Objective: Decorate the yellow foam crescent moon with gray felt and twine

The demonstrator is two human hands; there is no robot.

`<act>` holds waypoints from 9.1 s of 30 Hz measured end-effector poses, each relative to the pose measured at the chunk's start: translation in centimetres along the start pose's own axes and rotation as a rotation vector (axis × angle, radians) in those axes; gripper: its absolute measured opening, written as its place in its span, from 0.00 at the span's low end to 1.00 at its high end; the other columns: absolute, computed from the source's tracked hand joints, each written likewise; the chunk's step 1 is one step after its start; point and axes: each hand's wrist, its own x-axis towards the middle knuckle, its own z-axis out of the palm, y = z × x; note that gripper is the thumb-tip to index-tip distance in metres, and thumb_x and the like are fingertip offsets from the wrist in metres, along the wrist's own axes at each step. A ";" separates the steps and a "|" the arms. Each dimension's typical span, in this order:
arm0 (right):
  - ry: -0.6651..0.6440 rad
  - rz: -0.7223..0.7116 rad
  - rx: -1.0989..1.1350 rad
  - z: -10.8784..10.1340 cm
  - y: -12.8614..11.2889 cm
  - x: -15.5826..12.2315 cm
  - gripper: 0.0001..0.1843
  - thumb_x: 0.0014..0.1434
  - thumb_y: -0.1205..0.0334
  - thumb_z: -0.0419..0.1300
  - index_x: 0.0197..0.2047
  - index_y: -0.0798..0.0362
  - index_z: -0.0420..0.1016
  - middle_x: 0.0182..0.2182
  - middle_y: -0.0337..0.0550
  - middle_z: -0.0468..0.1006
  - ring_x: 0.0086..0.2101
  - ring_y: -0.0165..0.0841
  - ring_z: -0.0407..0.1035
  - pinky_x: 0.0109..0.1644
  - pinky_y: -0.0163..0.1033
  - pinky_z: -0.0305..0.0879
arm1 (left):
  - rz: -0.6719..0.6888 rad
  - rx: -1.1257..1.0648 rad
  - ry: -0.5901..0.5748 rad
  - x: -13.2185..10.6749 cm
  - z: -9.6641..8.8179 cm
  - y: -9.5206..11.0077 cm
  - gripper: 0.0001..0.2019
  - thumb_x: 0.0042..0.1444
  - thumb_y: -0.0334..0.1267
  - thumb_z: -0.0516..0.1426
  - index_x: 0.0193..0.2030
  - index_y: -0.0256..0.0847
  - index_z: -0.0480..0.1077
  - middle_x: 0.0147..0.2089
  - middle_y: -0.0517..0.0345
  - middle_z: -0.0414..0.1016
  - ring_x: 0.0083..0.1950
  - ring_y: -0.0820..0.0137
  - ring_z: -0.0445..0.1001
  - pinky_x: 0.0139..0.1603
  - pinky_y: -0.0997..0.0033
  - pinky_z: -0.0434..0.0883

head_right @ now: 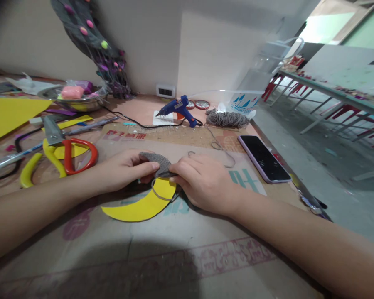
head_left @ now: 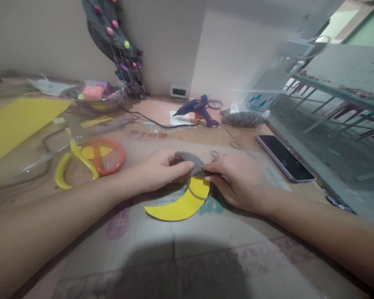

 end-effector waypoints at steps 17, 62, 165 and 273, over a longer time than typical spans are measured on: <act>-0.075 -0.060 -0.070 0.0 -0.1 0.0 0.11 0.65 0.68 0.50 0.39 0.57 0.73 0.30 0.46 0.77 0.30 0.33 0.65 0.33 0.39 0.55 | 0.011 -0.025 -0.005 0.0 0.2 -0.1 0.16 0.60 0.43 0.49 0.22 0.39 0.61 0.21 0.65 0.60 0.23 0.77 0.58 0.25 0.75 0.58; -0.099 0.669 0.651 0.4 0.5 0.7 0.13 0.59 0.57 0.57 0.26 0.54 0.73 0.21 0.37 0.70 0.23 0.27 0.63 0.25 0.32 0.60 | -0.016 -0.047 0.083 -0.2 0.4 0.1 0.14 0.57 0.48 0.57 0.29 0.38 0.71 0.25 0.61 0.71 0.26 0.75 0.66 0.25 0.76 0.62; -0.058 0.086 0.108 0.7 1.8 -0.9 0.19 0.69 0.52 0.46 0.42 0.55 0.74 0.29 0.44 0.74 0.30 0.33 0.65 0.34 0.37 0.56 | 0.066 -0.190 0.027 0.0 0.2 -0.1 0.13 0.60 0.45 0.54 0.44 0.40 0.73 0.30 0.61 0.67 0.28 0.75 0.62 0.26 0.78 0.62; -0.034 0.090 0.042 0.7 1.3 -0.6 0.17 0.68 0.55 0.49 0.40 0.57 0.75 0.28 0.43 0.76 0.28 0.31 0.66 0.32 0.36 0.55 | 0.042 -0.220 0.026 0.0 0.2 -0.5 0.13 0.60 0.48 0.54 0.37 0.39 0.68 0.30 0.63 0.65 0.28 0.76 0.61 0.27 0.78 0.61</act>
